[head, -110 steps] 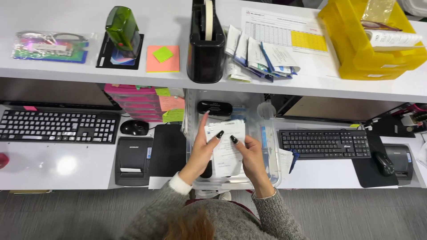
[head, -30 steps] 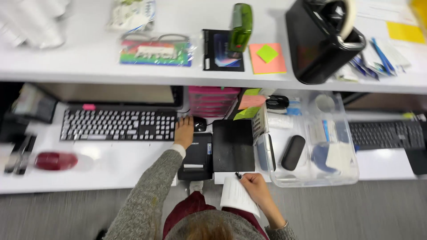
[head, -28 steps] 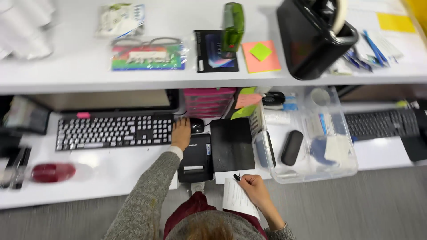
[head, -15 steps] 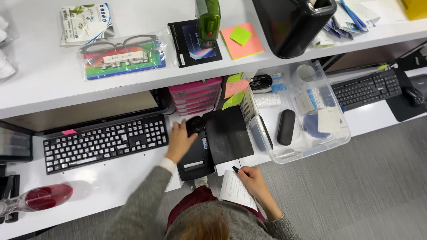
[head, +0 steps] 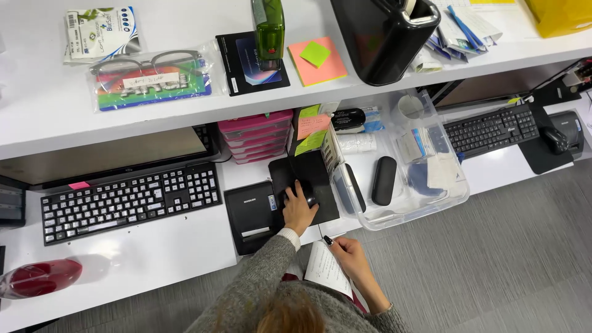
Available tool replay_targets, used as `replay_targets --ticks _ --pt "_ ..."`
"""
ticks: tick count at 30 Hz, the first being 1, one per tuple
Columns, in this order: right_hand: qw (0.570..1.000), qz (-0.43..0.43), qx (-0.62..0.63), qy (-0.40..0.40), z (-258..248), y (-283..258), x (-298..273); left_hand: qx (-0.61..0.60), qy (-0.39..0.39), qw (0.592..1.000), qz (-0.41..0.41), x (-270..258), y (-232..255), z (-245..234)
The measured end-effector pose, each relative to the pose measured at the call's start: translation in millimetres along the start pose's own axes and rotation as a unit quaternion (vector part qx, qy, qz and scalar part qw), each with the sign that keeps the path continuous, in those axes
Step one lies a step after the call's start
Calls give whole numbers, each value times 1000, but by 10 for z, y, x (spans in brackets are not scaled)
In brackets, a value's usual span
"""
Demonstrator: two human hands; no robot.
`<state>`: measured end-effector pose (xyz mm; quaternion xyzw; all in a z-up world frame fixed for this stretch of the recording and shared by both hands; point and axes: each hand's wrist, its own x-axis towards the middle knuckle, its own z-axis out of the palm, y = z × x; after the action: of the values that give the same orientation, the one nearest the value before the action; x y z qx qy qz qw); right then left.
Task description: Cleaning desk surfaces, wiping a mouse and mousepad, and organizing papers and office supplies into a plastic bin.
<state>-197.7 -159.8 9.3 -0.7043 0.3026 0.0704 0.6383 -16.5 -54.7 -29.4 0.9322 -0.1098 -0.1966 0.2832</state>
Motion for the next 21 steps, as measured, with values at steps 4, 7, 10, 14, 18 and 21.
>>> replay_targets --ticks 4,7,10,14,18,21 --pt "1000 -1 13 -9 -187 127 28 -19 -18 999 -18 -92 46 -101" --pt "1000 9 -9 5 -246 85 103 8 -16 999 -36 -154 -177 -25" --pt "1000 21 -15 10 -252 -108 153 -18 67 997 -19 -161 -560 367" --pt "1000 7 -7 -19 -140 -405 199 -157 -2 988 1 -202 -591 376" --pt "999 4 -6 -48 -27 -471 248 -174 -30 984 2 -194 -613 289" --pt "998 -5 -4 -63 73 -395 301 -149 -60 987 12 -145 -734 315"
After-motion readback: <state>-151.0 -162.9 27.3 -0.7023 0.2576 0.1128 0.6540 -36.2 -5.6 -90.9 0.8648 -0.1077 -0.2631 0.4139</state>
